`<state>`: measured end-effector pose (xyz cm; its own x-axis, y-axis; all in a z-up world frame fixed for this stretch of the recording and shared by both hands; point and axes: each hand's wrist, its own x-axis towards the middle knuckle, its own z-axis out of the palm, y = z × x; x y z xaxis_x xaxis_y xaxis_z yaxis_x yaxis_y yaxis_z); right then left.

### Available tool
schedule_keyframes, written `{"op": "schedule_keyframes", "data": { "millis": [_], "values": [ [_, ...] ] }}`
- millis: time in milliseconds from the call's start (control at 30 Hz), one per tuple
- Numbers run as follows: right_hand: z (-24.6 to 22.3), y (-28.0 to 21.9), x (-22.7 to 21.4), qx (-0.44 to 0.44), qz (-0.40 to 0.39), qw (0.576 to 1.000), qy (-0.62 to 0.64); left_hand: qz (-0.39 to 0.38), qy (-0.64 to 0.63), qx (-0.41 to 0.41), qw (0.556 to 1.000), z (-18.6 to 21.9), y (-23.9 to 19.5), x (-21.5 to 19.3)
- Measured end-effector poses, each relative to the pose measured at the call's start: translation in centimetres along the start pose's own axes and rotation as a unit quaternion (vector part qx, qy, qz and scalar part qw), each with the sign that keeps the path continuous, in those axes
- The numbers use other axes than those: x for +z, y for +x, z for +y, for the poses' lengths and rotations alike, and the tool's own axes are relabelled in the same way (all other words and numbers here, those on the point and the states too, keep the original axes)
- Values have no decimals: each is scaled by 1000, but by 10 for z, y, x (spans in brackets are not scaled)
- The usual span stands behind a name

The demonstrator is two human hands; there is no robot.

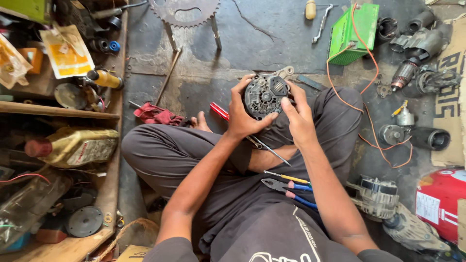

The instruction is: The person sits on the floor and uses a screwdriver and wrench to loosen and remove screws from an alternator. They then use pliers to strip and twist wires connected to the alternator.

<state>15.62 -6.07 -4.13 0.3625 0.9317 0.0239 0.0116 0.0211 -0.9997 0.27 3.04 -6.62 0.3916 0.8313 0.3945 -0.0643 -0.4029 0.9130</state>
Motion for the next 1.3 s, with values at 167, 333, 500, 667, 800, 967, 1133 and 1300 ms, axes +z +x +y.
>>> {"op": "schedule_keyframes", "data": {
  "millis": [167,333,500,667,800,967,1133,1300],
  "values": [
    [-1,-1,-4,-20,-7,995,-94,-70,22,6,997,1,12,-19],
    [0,-10,-3,18,4,1000,-16,-205,-6,-45,978,5,34,-49],
    [-13,-43,-29,115,-107,987,-12,-322,-68,-97,939,-8,58,-74],
    [-47,-91,-80,131,-66,968,-203,-130,81,-99,983,16,14,-59],
    [-68,-129,-87,138,-62,941,-303,42,283,-28,958,62,-28,-1],
    [-52,-131,-62,132,-111,922,-346,114,391,-68,911,72,-12,66],
    [34,-99,-21,-9,-191,899,-393,106,457,-46,882,52,-13,65],
    [126,-66,31,-161,-219,771,-577,-44,326,12,944,50,-1,14]
  ]
}}
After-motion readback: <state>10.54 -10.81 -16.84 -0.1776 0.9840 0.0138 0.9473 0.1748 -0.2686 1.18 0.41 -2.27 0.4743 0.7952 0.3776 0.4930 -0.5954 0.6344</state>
